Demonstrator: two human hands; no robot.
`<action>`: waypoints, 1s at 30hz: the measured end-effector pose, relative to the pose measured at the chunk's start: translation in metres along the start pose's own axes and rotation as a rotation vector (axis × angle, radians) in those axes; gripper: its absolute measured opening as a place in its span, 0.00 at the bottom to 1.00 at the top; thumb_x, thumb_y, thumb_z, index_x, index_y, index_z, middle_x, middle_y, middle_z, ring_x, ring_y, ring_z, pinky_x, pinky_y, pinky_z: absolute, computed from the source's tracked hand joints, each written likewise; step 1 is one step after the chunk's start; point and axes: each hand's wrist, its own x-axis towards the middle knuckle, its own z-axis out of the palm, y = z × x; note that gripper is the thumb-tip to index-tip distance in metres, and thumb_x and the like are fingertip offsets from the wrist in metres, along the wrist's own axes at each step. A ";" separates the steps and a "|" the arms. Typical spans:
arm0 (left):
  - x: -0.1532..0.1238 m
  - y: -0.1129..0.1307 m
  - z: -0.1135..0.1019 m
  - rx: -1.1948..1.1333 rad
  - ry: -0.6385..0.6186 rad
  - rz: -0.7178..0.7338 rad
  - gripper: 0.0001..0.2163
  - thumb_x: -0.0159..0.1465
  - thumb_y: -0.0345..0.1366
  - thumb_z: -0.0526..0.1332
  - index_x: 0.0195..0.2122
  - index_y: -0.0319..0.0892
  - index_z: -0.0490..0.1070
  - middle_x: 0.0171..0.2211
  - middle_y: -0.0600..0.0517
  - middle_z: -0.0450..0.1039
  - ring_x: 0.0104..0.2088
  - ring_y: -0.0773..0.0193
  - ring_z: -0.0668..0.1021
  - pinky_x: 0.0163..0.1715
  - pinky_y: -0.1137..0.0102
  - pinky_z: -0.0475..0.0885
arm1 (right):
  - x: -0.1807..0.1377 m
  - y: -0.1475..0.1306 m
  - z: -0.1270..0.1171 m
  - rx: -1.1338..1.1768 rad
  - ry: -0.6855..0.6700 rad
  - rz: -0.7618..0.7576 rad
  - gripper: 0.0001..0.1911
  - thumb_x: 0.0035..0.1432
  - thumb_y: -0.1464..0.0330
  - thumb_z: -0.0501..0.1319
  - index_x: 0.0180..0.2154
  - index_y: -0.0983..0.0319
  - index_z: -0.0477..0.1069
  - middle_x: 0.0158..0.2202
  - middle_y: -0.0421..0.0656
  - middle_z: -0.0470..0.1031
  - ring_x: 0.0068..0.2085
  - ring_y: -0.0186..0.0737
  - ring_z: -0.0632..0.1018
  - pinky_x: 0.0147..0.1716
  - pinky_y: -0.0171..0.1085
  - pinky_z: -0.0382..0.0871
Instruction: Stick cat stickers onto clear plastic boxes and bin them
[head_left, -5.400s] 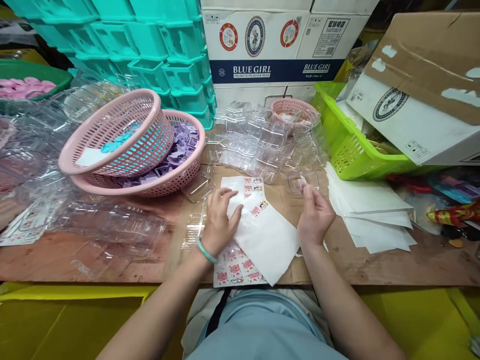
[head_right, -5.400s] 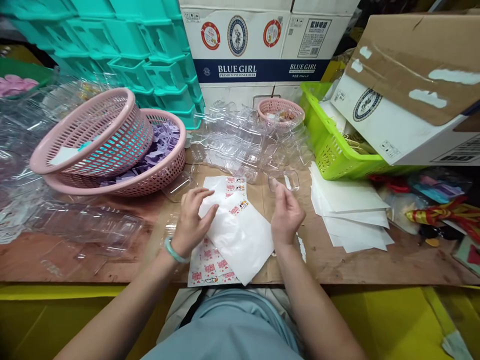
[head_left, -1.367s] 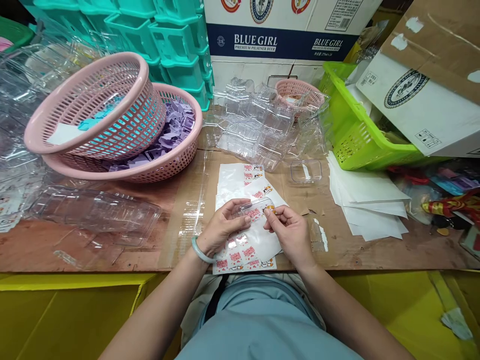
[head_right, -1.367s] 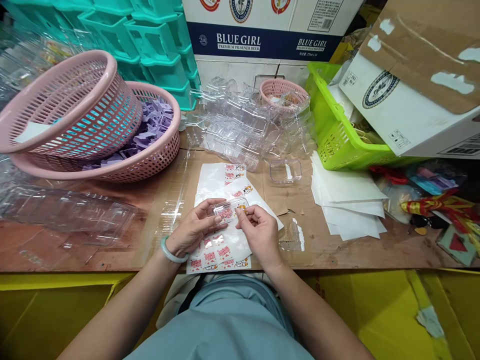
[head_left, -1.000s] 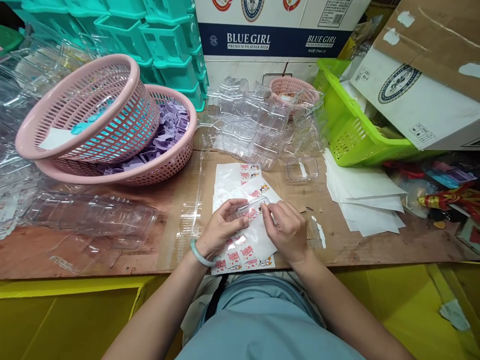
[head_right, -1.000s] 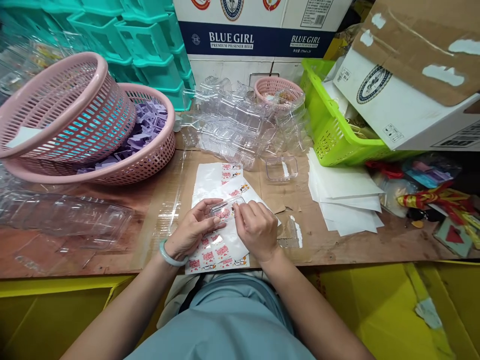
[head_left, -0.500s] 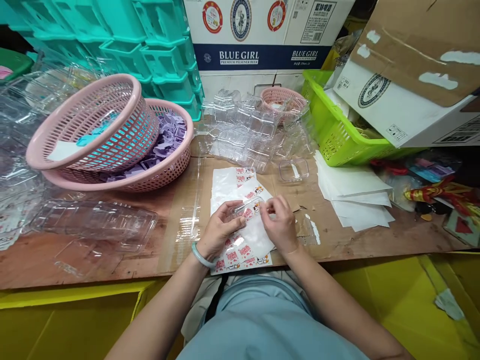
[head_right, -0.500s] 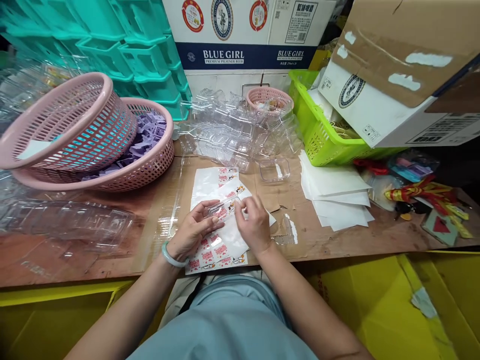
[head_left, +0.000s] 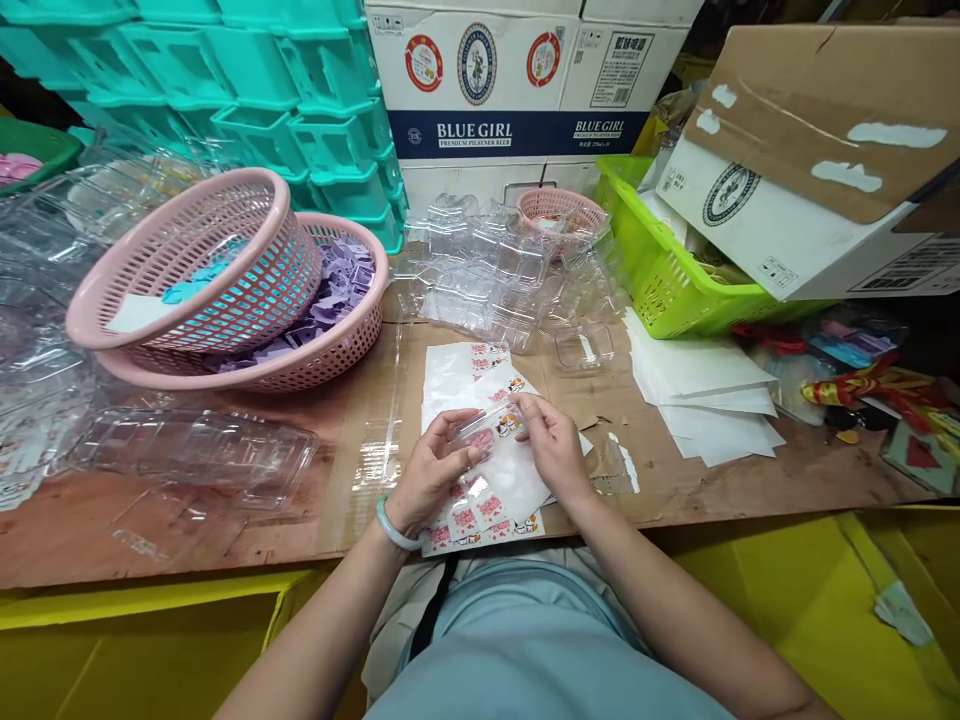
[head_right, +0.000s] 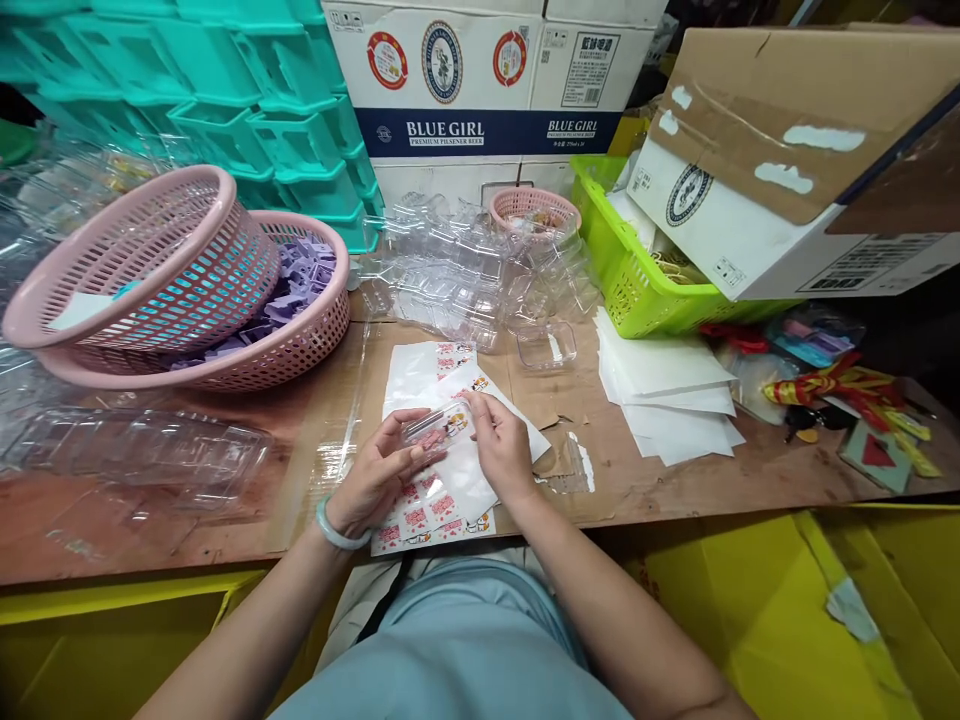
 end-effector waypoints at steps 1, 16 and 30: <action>-0.003 0.004 -0.003 0.018 -0.002 0.027 0.22 0.54 0.37 0.70 0.49 0.45 0.70 0.48 0.47 0.71 0.46 0.59 0.75 0.50 0.63 0.70 | 0.001 -0.001 0.003 0.017 -0.017 -0.015 0.22 0.62 0.52 0.54 0.44 0.61 0.74 0.42 0.45 0.79 0.40 0.41 0.79 0.32 0.36 0.75; 0.008 0.032 -0.055 1.141 0.639 0.774 0.23 0.62 0.35 0.61 0.59 0.42 0.63 0.65 0.42 0.55 0.68 0.50 0.52 0.67 0.54 0.44 | 0.043 0.039 -0.033 -0.874 0.203 -0.360 0.34 0.45 0.52 0.68 0.51 0.61 0.68 0.37 0.48 0.74 0.41 0.51 0.72 0.40 0.48 0.66; 0.070 0.043 -0.008 0.184 -0.066 -0.193 0.17 0.47 0.39 0.73 0.36 0.39 0.74 0.32 0.48 0.78 0.27 0.61 0.79 0.31 0.67 0.73 | 0.023 0.013 -0.040 0.082 -0.159 0.101 0.22 0.55 0.54 0.63 0.46 0.61 0.70 0.39 0.48 0.78 0.40 0.48 0.79 0.41 0.49 0.75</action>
